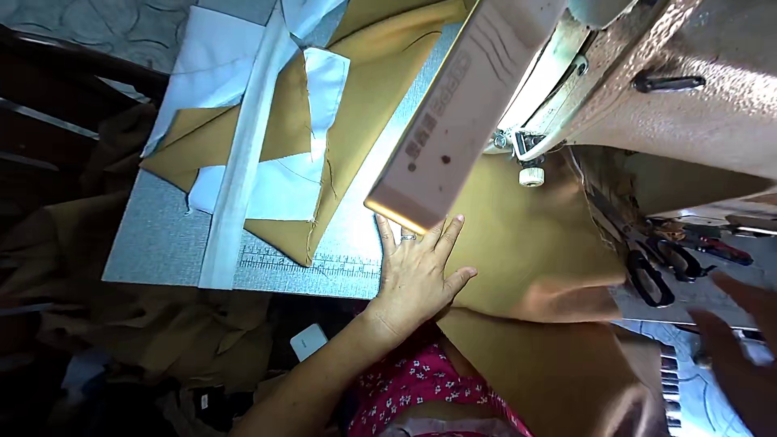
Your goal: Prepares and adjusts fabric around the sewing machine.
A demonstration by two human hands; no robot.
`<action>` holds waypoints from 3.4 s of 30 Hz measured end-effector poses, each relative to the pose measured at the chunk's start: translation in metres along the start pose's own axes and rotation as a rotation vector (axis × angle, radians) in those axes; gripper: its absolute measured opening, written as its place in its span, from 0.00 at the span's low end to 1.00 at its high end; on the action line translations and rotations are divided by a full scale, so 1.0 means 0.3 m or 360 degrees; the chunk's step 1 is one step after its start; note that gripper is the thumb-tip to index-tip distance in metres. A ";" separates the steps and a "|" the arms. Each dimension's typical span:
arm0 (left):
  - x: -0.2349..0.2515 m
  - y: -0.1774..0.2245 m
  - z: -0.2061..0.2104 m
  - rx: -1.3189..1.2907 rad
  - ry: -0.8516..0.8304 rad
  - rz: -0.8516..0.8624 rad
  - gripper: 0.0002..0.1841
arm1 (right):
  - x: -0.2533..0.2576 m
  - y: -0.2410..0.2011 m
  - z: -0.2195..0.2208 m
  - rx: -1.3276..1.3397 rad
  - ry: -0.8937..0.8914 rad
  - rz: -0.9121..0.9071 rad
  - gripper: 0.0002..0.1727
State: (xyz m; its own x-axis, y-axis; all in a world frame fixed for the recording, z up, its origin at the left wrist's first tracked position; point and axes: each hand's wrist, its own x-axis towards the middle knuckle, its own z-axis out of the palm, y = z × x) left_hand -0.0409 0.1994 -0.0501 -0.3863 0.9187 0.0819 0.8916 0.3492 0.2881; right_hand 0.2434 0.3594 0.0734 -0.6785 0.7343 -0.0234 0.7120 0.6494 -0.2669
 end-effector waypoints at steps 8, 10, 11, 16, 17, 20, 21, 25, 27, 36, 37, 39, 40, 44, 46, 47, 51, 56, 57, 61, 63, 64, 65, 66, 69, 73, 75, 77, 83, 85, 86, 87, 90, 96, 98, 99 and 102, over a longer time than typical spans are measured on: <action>0.079 -0.049 0.004 0.0004 0.0111 -0.0001 0.33 | 0.352 -0.308 0.509 0.0387 0.0282 -0.0736 0.20; 0.075 -0.046 0.025 0.0053 0.0088 -0.0017 0.34 | 0.356 -0.304 0.537 0.0341 0.0320 -0.0797 0.20; 0.073 -0.039 0.031 0.0072 0.0096 -0.0030 0.34 | 0.355 -0.296 0.541 0.0320 0.0328 -0.0822 0.20; 0.073 -0.010 0.027 0.0097 0.0082 -0.0066 0.34 | 0.359 -0.279 0.537 0.0268 0.0281 -0.0858 0.21; 0.076 -0.010 0.026 0.0087 0.0070 -0.0079 0.34 | 0.361 -0.279 0.534 0.0259 0.0277 -0.0859 0.21; 0.092 -0.017 0.030 0.0079 0.0054 -0.0102 0.35 | 0.376 -0.279 0.529 0.0270 0.0261 -0.0870 0.21; 0.098 -0.021 0.031 0.0076 0.0050 -0.0105 0.35 | 0.384 -0.278 0.530 0.0273 0.0266 -0.0881 0.21; 0.120 -0.026 0.034 0.0086 0.0043 -0.0102 0.36 | 0.412 -0.270 0.528 0.0283 0.0258 -0.0900 0.21; 0.129 -0.026 0.029 0.0085 0.0019 -0.0109 0.36 | 0.424 -0.267 0.527 0.0283 0.0255 -0.0907 0.21; 0.186 -0.140 -0.057 -0.0384 0.0167 0.0078 0.23 | 0.329 -0.324 0.489 0.0302 0.0386 -0.0837 0.16; 0.197 -0.166 -0.053 -0.0489 0.0316 0.0124 0.20 | 0.310 -0.346 0.494 0.0397 0.0385 -0.0873 0.15; 0.223 -0.206 -0.037 -0.0802 0.0567 0.0234 0.18 | 0.282 -0.383 0.504 0.0512 0.0228 -0.0941 0.17; 0.233 -0.214 -0.027 -0.0929 0.0657 0.0265 0.18 | 0.275 -0.397 0.510 0.0503 0.0144 -0.0952 0.22; 0.238 -0.205 -0.003 -0.0959 0.0810 0.0320 0.17 | 0.282 -0.415 0.544 0.0406 0.0273 -0.0918 0.14; 0.231 -0.195 -0.003 -0.0969 0.0804 0.0327 0.17 | 0.292 -0.399 0.552 0.0531 0.0383 -0.0838 0.11; 0.227 -0.194 -0.007 -0.0988 0.0788 0.0325 0.18 | 0.296 -0.389 0.553 0.0652 0.0417 -0.0788 0.10; 0.221 -0.199 -0.018 -0.0981 0.0689 0.0352 0.15 | 0.285 -0.341 0.553 0.1216 0.0395 -0.0511 0.09; 0.236 -0.206 -0.008 -0.0671 0.0653 0.0533 0.11 | 0.280 -0.330 0.548 0.1387 0.0409 -0.0403 0.08; 0.237 -0.207 -0.010 -0.0596 0.0665 0.0603 0.10 | 0.281 -0.330 0.550 0.1385 0.0413 -0.0419 0.08; 0.242 -0.212 -0.022 -0.0353 0.0654 0.0845 0.10 | 0.279 -0.332 0.555 0.1376 0.0399 -0.0467 0.08; 0.244 -0.213 -0.022 -0.0245 0.0620 0.0889 0.10 | 0.280 -0.334 0.554 0.1338 0.0408 -0.0470 0.08; 0.245 -0.214 -0.022 -0.0219 0.0602 0.0899 0.10 | 0.281 -0.338 0.552 0.1283 0.0426 -0.0472 0.08; 0.247 -0.216 -0.023 -0.0202 0.0577 0.0902 0.10 | 0.283 -0.345 0.549 0.1183 0.0465 -0.0484 0.08; 0.248 -0.218 -0.026 -0.0197 0.0554 0.0897 0.10 | 0.286 -0.355 0.545 0.1030 0.0506 -0.0529 0.08; 0.250 -0.224 -0.032 -0.0214 0.0509 0.0855 0.10 | 0.307 -0.383 0.535 0.0494 0.0544 -0.0867 0.21; 0.250 -0.228 -0.028 -0.0331 0.0475 0.0773 0.09 | 0.370 -0.405 0.539 -0.0021 0.0560 -0.1094 0.18; 0.249 -0.231 -0.023 -0.0400 0.0485 0.0726 0.09 | 0.404 -0.403 0.533 -0.0075 0.0671 -0.0976 0.21; 0.246 -0.233 -0.017 -0.0442 0.0496 0.0683 0.10 | 0.435 -0.404 0.532 -0.0074 0.0775 -0.0890 0.14; 0.238 -0.224 -0.001 -0.0473 0.0577 0.0628 0.10 | 0.471 -0.409 0.545 -0.0019 0.0866 -0.0990 0.06; 0.234 -0.222 0.000 -0.0445 0.0592 0.0626 0.10 | 0.475 -0.409 0.554 -0.0013 0.0844 -0.0993 0.06; 0.233 -0.220 0.000 -0.0414 0.0592 0.0625 0.10 | 0.478 -0.406 0.557 -0.0010 0.0821 -0.1006 0.06; 0.234 -0.217 -0.001 -0.0370 0.0591 0.0621 0.10 | 0.481 -0.404 0.560 -0.0005 0.0795 -0.1022 0.06; 0.238 -0.206 -0.002 -0.0299 0.0567 0.0574 0.11 | 0.479 -0.401 0.562 -0.0005 0.0735 -0.1026 0.08; 0.251 -0.197 -0.010 -0.0468 0.0452 0.0401 0.13 | 0.478 -0.400 0.572 0.0033 0.0735 -0.0987 0.08; 0.254 -0.192 -0.019 -0.0558 0.0367 0.0281 0.12 | 0.478 -0.397 0.572 -0.0010 0.0733 -0.1022 0.07; 0.256 -0.185 -0.025 -0.0583 0.0324 0.0219 0.12 | 0.480 -0.397 0.570 -0.0045 0.0725 -0.1051 0.07; 0.265 -0.164 -0.054 -0.0573 0.0160 0.0075 0.10 | 0.479 -0.396 0.551 -0.0053 0.0605 -0.1070 0.07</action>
State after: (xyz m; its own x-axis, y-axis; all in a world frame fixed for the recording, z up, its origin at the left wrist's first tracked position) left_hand -0.1192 0.2522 -0.0422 -0.3838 0.9033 0.1914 0.7760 0.2032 0.5971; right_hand 0.0314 0.3551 -0.0574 -0.8624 0.1936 0.4678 0.1782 0.9809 -0.0775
